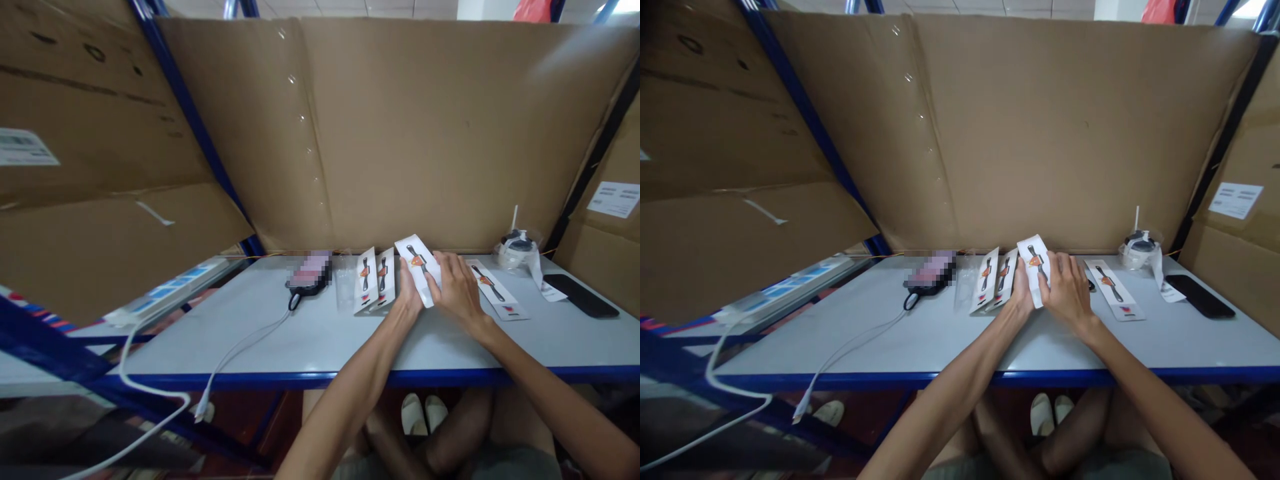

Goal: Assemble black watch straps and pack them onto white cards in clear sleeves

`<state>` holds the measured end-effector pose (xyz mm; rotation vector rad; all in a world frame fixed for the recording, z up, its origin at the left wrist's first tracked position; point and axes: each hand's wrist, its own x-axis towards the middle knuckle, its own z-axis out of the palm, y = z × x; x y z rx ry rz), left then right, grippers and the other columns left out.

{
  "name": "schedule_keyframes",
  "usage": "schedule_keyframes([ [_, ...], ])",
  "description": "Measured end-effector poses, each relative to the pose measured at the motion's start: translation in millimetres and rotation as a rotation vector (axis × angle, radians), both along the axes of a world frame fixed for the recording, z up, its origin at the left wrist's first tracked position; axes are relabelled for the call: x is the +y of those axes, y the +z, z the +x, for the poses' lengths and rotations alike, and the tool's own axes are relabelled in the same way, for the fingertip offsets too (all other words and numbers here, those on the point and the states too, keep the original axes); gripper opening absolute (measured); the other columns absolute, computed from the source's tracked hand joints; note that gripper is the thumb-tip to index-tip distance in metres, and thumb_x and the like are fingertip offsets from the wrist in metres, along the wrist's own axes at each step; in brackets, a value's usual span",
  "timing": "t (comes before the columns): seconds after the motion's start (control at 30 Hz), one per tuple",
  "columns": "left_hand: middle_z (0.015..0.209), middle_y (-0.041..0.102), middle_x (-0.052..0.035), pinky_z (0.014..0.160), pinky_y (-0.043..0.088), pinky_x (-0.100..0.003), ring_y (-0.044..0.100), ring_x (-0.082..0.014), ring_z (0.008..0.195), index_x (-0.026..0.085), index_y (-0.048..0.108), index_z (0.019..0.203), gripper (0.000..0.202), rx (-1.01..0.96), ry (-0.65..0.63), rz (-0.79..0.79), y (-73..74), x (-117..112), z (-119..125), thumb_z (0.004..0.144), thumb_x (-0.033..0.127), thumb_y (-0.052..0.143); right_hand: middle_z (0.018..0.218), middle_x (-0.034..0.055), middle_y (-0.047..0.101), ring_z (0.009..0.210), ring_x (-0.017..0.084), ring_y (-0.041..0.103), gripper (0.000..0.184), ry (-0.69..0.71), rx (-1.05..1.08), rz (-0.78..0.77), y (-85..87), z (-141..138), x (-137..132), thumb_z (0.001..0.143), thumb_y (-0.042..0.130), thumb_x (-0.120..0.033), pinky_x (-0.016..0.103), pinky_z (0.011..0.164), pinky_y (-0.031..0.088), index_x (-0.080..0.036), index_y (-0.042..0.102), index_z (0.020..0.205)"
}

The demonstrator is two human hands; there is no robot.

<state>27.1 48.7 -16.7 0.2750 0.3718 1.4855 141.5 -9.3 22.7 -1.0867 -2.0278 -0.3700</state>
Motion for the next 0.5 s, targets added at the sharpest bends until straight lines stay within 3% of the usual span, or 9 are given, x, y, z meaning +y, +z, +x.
schedule_keyframes([
  [0.17,0.106,0.078,-0.0204,0.097,0.058,-0.049,0.074,-0.0358,0.105,0.012,0.073,0.115,0.070,-0.019,-0.026,-0.028,8.9,-6,4,0.101,0.066,0.032,0.124,0.0191,0.066,0.113,0.033,0.059,0.039,-0.026,0.068,-0.031,-15.7,7,-2,0.100,0.049,-0.030,0.044,0.096,0.046,-0.012,0.055,0.134],
  [0.23,0.105,0.078,-0.0219,0.097,0.058,-0.049,0.074,-0.0362,0.106,0.010,0.073,0.114,0.075,-0.011,-0.045,-0.033,11.9,-9,6,0.101,0.068,0.026,0.120,0.0191,0.068,0.110,0.032,0.063,0.036,-0.074,0.117,-0.109,-16.2,12,1,0.101,0.050,-0.035,0.041,0.091,0.048,-0.012,0.058,0.127],
  [0.33,0.103,0.078,-0.0216,0.096,0.058,-0.050,0.074,-0.0360,0.105,0.010,0.073,0.115,0.078,0.020,-0.053,-0.020,14.9,-12,7,0.101,0.069,0.024,0.101,0.0149,0.073,0.093,0.028,0.068,0.034,-0.138,0.140,-0.406,-7.7,20,16,0.103,0.050,-0.043,0.034,0.078,0.049,-0.014,0.065,0.112],
  [0.43,0.102,0.078,-0.0203,0.096,0.058,-0.051,0.075,-0.0356,0.104,0.010,0.072,0.119,0.077,0.067,-0.078,0.017,17.0,-14,8,0.101,0.070,0.027,0.085,0.0098,0.075,0.075,0.021,0.068,0.032,0.072,0.112,-0.876,6.2,26,41,0.101,0.056,-0.042,0.026,0.062,0.046,-0.015,0.070,0.093],
  [0.5,0.103,0.078,-0.0207,0.094,0.059,-0.051,0.075,-0.0356,0.102,0.009,0.072,0.121,0.077,0.101,-0.102,0.037,18.3,-15,9,0.100,0.070,0.030,0.079,0.0081,0.075,0.064,0.017,0.066,0.034,0.245,0.169,-1.089,14.0,29,60,0.098,0.060,-0.042,0.023,0.053,0.043,-0.013,0.071,0.086],
])
